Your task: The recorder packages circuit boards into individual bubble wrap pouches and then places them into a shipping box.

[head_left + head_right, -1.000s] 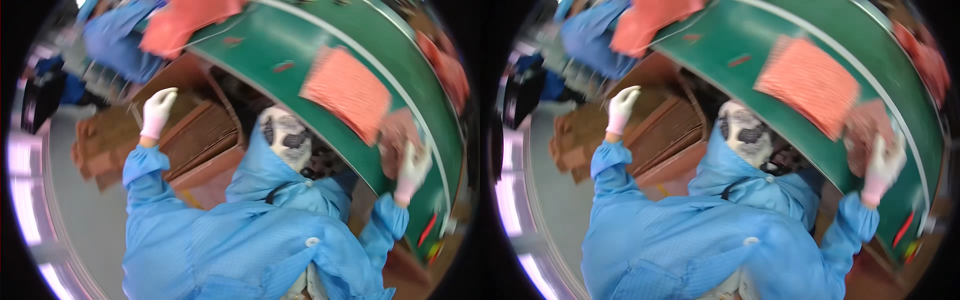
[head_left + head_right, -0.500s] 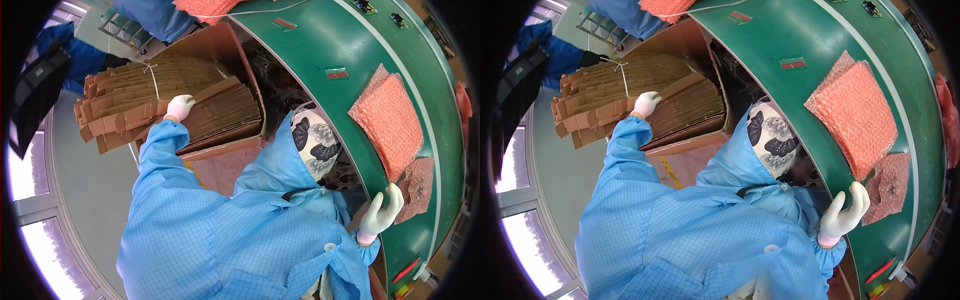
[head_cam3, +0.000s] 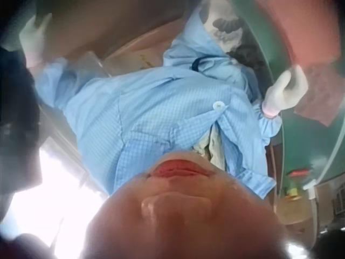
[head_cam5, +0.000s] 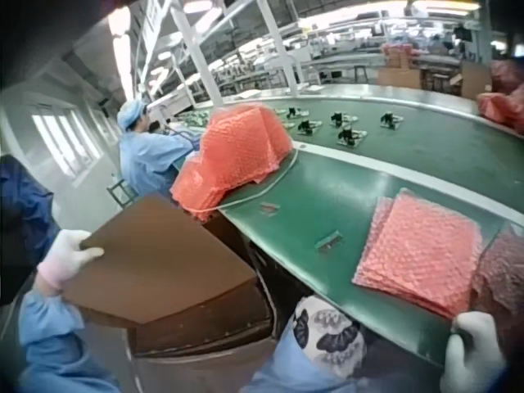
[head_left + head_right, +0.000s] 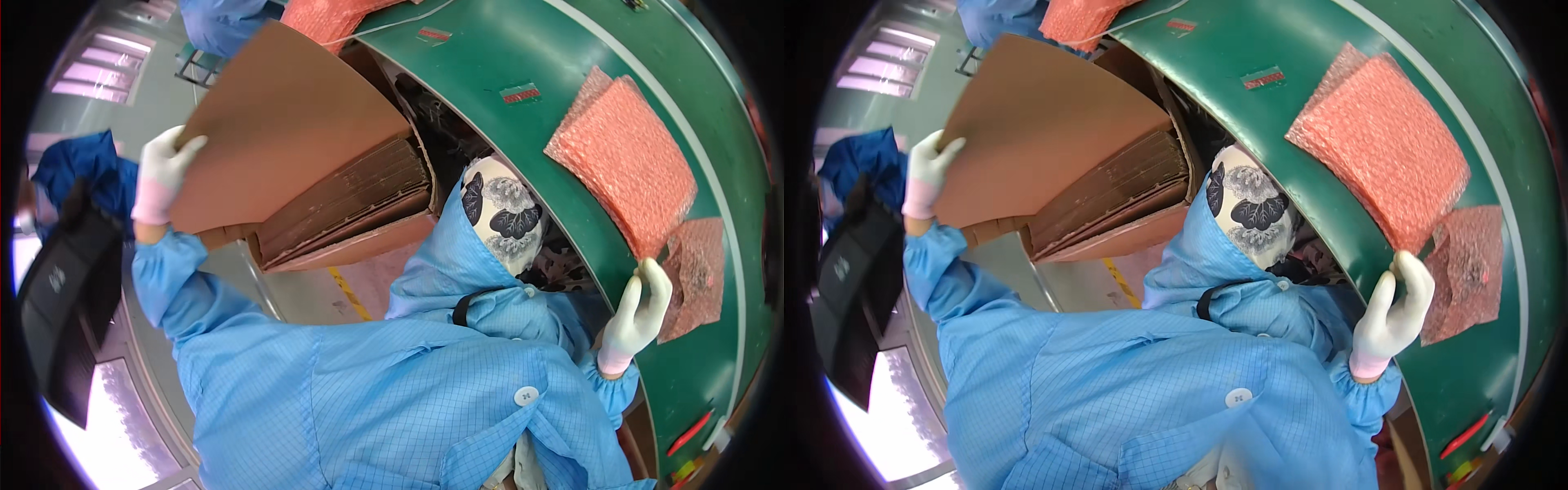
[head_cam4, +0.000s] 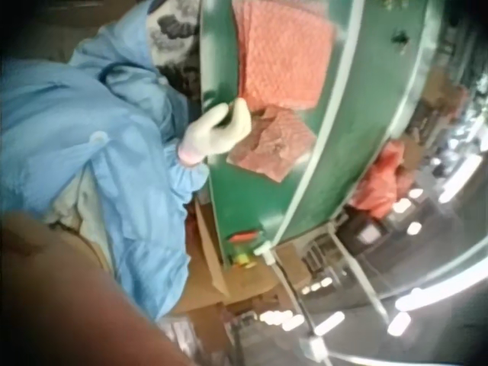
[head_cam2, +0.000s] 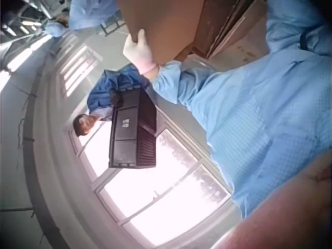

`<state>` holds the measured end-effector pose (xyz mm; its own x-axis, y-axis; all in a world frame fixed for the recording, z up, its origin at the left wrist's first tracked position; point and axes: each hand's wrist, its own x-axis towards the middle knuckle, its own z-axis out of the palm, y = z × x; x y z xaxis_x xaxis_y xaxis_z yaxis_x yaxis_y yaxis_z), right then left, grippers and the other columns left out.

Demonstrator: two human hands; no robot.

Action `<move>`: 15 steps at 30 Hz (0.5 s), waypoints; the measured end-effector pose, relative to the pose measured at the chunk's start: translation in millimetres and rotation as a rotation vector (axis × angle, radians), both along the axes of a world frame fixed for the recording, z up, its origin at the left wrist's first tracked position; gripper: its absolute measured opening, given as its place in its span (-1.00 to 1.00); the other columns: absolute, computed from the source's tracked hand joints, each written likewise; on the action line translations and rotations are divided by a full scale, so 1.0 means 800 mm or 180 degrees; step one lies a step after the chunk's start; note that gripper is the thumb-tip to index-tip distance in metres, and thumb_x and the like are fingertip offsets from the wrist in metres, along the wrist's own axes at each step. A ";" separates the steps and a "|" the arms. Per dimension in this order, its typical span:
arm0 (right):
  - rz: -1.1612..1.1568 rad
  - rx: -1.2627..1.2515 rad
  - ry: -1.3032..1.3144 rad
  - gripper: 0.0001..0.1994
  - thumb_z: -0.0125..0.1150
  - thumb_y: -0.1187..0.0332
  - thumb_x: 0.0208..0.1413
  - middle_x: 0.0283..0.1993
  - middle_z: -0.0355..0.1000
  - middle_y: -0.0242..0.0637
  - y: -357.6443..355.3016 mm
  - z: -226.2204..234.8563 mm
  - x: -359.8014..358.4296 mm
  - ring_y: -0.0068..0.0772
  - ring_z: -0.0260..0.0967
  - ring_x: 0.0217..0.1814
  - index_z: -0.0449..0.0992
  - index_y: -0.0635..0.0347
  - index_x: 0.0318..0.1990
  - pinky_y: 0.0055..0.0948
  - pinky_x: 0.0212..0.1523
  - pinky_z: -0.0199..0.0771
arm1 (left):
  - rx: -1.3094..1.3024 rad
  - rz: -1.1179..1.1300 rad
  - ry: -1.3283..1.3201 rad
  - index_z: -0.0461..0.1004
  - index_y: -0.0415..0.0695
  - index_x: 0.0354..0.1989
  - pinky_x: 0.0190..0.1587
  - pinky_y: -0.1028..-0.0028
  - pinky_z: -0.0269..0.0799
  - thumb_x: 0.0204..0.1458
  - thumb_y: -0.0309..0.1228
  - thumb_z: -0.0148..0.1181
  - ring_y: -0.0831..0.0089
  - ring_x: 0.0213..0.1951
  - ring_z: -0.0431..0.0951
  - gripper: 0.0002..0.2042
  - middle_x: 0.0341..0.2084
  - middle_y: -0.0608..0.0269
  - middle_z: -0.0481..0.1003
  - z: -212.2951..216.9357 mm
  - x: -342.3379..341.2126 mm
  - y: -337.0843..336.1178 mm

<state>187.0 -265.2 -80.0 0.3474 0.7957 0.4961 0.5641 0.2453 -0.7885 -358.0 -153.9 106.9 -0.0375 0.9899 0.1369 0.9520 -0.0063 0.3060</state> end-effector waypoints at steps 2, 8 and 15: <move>0.0073 -0.0060 0.0166 -0.71 0.03 0.68 0.06 -0.09 0.37 -0.18 0.003 0.000 0.000 -0.40 0.34 -0.12 0.42 0.38 -0.03 -0.49 -0.02 0.33 | -0.0034 0.0038 0.0159 0.47 -0.41 -0.14 -0.27 0.53 0.38 0.09 -0.38 0.16 0.62 -0.36 0.41 -0.70 -0.41 0.31 0.53 0.056 0.014 -0.006; 0.0106 -0.0042 -0.0093 -0.72 0.07 0.67 0.01 -0.15 0.40 -0.19 0.008 0.015 0.000 -0.40 0.37 -0.16 0.45 0.34 -0.08 -0.49 -0.06 0.36 | -0.0410 -0.0004 -0.0299 0.44 -0.36 -0.09 -0.11 0.56 0.32 0.13 -0.34 0.09 0.57 -0.22 0.44 -0.69 -0.23 0.30 0.50 0.227 0.014 0.014; 0.0420 -0.0002 -0.0250 -0.73 0.12 0.67 -0.05 -0.20 0.43 -0.18 0.001 0.020 0.009 -0.35 0.42 -0.20 0.48 0.33 -0.13 -0.47 -0.13 0.41 | 0.0050 -0.0255 -0.0797 0.27 -0.28 0.15 0.12 0.35 0.19 0.08 -0.23 0.15 0.38 0.03 0.34 -0.48 0.06 0.16 0.36 0.328 0.006 0.026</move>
